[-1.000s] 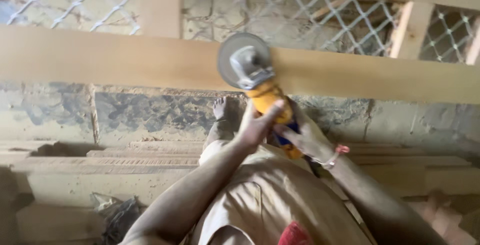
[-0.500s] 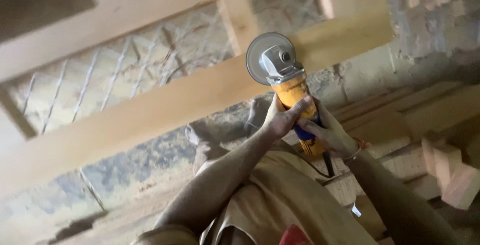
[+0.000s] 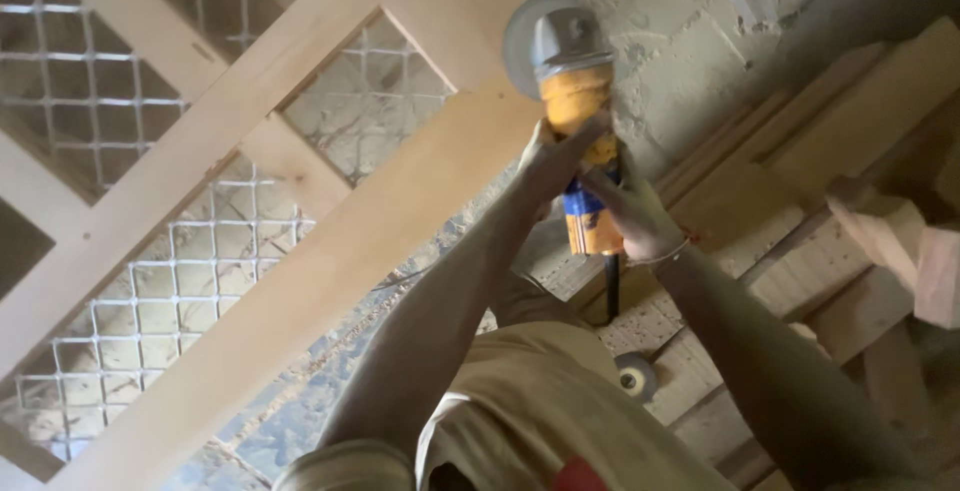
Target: The person uses a handheld power grinder to smooth the wooden surface of a door frame. They move the tool along the wood and use their hands to feel the surface.
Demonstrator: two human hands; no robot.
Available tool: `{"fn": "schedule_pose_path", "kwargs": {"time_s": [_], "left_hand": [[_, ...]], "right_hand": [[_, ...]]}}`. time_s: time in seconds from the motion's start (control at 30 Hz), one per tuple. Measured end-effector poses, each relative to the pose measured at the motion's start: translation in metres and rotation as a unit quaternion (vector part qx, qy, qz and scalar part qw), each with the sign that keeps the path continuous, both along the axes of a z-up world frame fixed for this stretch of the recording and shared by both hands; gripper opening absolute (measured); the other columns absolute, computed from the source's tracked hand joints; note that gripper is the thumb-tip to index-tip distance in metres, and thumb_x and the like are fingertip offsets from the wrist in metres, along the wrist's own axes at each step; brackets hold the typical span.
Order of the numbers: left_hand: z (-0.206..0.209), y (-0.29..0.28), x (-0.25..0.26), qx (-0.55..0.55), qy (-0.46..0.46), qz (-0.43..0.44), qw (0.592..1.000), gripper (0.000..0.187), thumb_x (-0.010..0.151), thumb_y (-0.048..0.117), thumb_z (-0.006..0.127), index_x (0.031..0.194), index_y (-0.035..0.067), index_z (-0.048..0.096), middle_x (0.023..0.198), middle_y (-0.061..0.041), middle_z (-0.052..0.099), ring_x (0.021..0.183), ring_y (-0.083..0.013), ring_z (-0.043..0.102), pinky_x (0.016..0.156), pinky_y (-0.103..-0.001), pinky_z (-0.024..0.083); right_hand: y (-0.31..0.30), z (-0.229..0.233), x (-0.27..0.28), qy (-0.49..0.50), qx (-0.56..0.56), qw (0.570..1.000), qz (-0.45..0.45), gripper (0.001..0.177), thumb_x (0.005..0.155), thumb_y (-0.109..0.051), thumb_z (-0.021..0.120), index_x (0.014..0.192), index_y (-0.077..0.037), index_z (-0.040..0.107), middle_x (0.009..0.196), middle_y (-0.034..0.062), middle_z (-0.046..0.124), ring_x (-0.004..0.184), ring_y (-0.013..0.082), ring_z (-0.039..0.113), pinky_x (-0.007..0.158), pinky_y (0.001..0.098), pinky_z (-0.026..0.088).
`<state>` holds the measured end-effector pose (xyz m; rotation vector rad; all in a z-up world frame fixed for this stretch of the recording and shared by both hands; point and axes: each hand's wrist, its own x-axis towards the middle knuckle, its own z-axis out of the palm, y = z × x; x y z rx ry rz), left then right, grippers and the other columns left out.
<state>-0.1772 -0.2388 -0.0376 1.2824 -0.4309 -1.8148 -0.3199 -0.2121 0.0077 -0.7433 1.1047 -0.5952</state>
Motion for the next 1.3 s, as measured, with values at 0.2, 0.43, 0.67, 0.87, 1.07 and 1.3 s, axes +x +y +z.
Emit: {"fn": "schedule_pose_path", "kwargs": {"time_s": [0.2, 0.43, 0.67, 0.87, 1.07, 1.3], "left_hand": [[0.024, 0.085, 0.023, -0.036, -0.003, 0.019, 0.999, 0.076, 0.089, 0.048, 0.075, 0.144, 0.005, 0.043, 0.121, -0.011, 0.065, 0.107, -0.0199, 0.067, 0.090, -0.036, 0.058], [0.034, 0.058, 0.058, 0.005, -0.062, 0.002, 0.998, 0.077, 0.091, 0.053, 0.067, 0.144, 0.003, 0.041, 0.123, -0.017, 0.062, 0.110, -0.0257, 0.066, 0.090, -0.039, 0.061], [0.044, 0.046, 0.019, 0.063, 0.026, -0.049, 0.996, 0.080, 0.084, 0.049, 0.070, 0.140, 0.010, 0.028, 0.119, -0.014, 0.061, 0.108, -0.0272, 0.068, 0.091, -0.043, 0.063], [0.046, 0.068, 0.023, -0.031, -0.014, -0.005, 0.999, 0.071, 0.093, 0.049, 0.069, 0.139, 0.001, 0.042, 0.116, -0.015, 0.066, 0.105, -0.0248, 0.069, 0.090, -0.041, 0.061], [0.033, 0.039, -0.001, 0.020, -0.037, -0.074, 0.996, 0.069, 0.092, 0.046, 0.068, 0.139, 0.005, 0.039, 0.118, -0.015, 0.064, 0.104, -0.0264, 0.069, 0.088, -0.041, 0.062], [0.050, 0.094, 0.023, 0.013, -0.040, 0.050, 0.998, 0.073, 0.090, 0.048, 0.066, 0.144, 0.012, 0.033, 0.124, -0.012, 0.060, 0.113, -0.0245, 0.067, 0.094, -0.041, 0.062]], "right_hand": [[0.065, -0.010, 0.009, 0.035, -0.064, 0.992, 0.107, 0.078, 0.095, -0.030, 0.070, 0.156, -0.003, 0.030, 0.117, 0.0174, 0.066, 0.099, 0.0229, 0.069, 0.083, 0.0388, 0.060], [0.040, 0.001, 0.044, -0.049, -0.045, 0.996, 0.059, 0.091, 0.094, -0.034, 0.066, 0.162, -0.009, 0.011, 0.129, 0.0162, 0.056, 0.107, 0.0238, 0.064, 0.087, 0.0397, 0.059], [0.057, 0.015, 0.020, -0.083, -0.062, 0.994, -0.018, 0.084, 0.099, -0.029, 0.065, 0.163, -0.002, 0.018, 0.143, 0.0167, 0.055, 0.131, 0.0270, 0.058, 0.108, 0.0422, 0.053], [0.061, 0.018, 0.014, -0.090, -0.073, 0.991, 0.064, 0.084, 0.098, -0.028, 0.065, 0.162, -0.004, 0.018, 0.138, 0.0187, 0.056, 0.125, 0.0278, 0.061, 0.103, 0.0414, 0.055], [0.047, 0.001, -0.002, -0.018, -0.137, 0.990, -0.017, 0.083, 0.103, -0.022, 0.065, 0.166, -0.005, 0.014, 0.145, 0.0181, 0.053, 0.130, 0.0290, 0.058, 0.104, 0.0427, 0.053], [0.072, 0.009, 0.008, 0.093, -0.120, 0.979, 0.135, 0.084, 0.097, -0.026, 0.068, 0.163, -0.007, 0.019, 0.129, 0.0194, 0.058, 0.110, 0.0277, 0.061, 0.089, 0.0403, 0.053]]}}
